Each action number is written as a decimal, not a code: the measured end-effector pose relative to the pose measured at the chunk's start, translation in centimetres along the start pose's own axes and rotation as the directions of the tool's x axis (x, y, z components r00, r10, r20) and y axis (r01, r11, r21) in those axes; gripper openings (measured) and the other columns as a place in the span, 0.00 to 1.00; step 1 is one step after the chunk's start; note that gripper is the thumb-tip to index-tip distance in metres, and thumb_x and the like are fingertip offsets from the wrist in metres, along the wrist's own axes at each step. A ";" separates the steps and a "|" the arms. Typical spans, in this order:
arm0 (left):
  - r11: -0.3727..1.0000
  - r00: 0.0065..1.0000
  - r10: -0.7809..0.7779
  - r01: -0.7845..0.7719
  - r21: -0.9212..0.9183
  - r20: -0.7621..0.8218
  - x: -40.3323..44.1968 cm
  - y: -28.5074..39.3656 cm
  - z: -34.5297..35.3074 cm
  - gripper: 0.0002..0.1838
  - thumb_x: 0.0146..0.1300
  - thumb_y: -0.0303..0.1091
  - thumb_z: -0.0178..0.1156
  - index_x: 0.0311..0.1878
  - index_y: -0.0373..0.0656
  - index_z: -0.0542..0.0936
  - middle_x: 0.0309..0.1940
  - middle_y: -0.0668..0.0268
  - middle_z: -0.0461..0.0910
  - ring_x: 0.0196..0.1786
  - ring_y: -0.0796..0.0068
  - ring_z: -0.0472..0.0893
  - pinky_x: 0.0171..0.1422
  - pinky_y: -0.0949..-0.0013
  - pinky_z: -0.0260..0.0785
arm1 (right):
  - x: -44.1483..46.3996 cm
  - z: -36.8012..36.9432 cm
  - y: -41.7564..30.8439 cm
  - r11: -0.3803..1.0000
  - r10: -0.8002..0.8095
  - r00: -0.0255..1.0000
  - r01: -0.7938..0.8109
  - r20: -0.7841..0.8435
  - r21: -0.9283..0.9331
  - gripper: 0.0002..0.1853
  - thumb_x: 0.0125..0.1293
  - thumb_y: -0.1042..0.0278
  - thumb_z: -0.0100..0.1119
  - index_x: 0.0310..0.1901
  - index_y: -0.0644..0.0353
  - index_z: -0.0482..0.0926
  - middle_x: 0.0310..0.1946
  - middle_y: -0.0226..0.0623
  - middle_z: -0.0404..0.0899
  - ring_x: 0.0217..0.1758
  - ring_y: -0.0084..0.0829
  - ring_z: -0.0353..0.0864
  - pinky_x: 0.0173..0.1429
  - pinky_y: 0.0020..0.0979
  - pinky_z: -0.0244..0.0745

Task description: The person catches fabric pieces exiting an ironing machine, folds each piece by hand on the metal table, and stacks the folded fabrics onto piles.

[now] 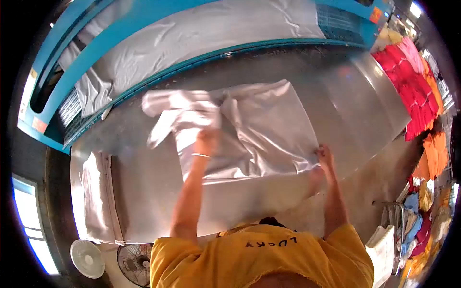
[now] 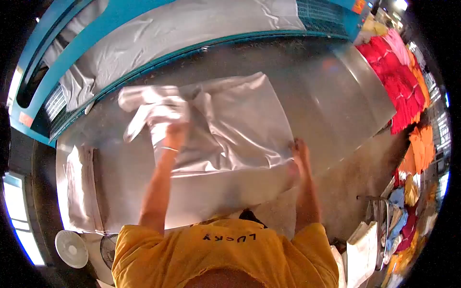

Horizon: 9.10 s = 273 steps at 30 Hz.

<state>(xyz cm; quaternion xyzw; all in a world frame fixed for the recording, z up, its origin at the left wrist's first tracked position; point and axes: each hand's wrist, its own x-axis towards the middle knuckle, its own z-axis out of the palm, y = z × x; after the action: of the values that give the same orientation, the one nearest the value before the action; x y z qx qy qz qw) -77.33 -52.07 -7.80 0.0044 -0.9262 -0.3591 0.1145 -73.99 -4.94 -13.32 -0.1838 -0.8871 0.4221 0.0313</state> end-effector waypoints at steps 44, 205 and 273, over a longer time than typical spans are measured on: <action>0.523 0.317 0.092 0.791 -0.317 0.944 -19.6 19.0 6.2 0.26 0.53 0.44 0.58 0.50 0.35 0.73 0.49 0.56 0.73 0.51 0.60 0.73 0.53 0.59 0.67 | -50.6 -8.3 16.0 0.458 0.801 0.296 0.258 -0.521 0.851 0.14 0.64 0.61 0.47 0.44 0.62 0.73 0.31 0.36 0.77 0.33 0.27 0.78 0.31 0.28 0.75; -0.025 -0.839 0.164 0.522 -0.852 -0.519 -113.1 35.2 6.9 0.29 0.57 0.39 0.55 0.59 0.38 0.60 0.57 0.56 0.65 0.59 0.62 0.65 0.63 0.63 0.57 | -97.8 20.5 10.9 0.456 0.301 -0.723 0.681 0.622 0.572 0.19 0.54 0.57 0.63 0.41 0.66 0.79 0.33 0.36 0.80 0.34 0.24 0.77 0.35 0.28 0.71; 0.980 0.998 0.057 -0.049 0.195 -0.035 -12.5 0.9 1.9 0.06 0.47 0.26 0.56 0.31 0.43 0.78 0.25 0.60 0.72 0.28 0.56 0.74 0.30 0.60 0.69 | 11.4 11.5 -12.0 0.137 0.147 0.866 -0.496 0.477 0.858 0.28 0.60 0.52 0.57 0.56 0.61 0.66 0.54 0.36 0.70 0.55 0.34 0.68 0.60 0.39 0.64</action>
<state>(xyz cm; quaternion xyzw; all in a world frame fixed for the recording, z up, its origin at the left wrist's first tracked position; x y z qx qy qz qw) -65.51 -48.95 -11.17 -0.0021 -0.9541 -0.2638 0.1417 -90.58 -16.36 -12.74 -0.2497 -0.3598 0.8955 -0.0791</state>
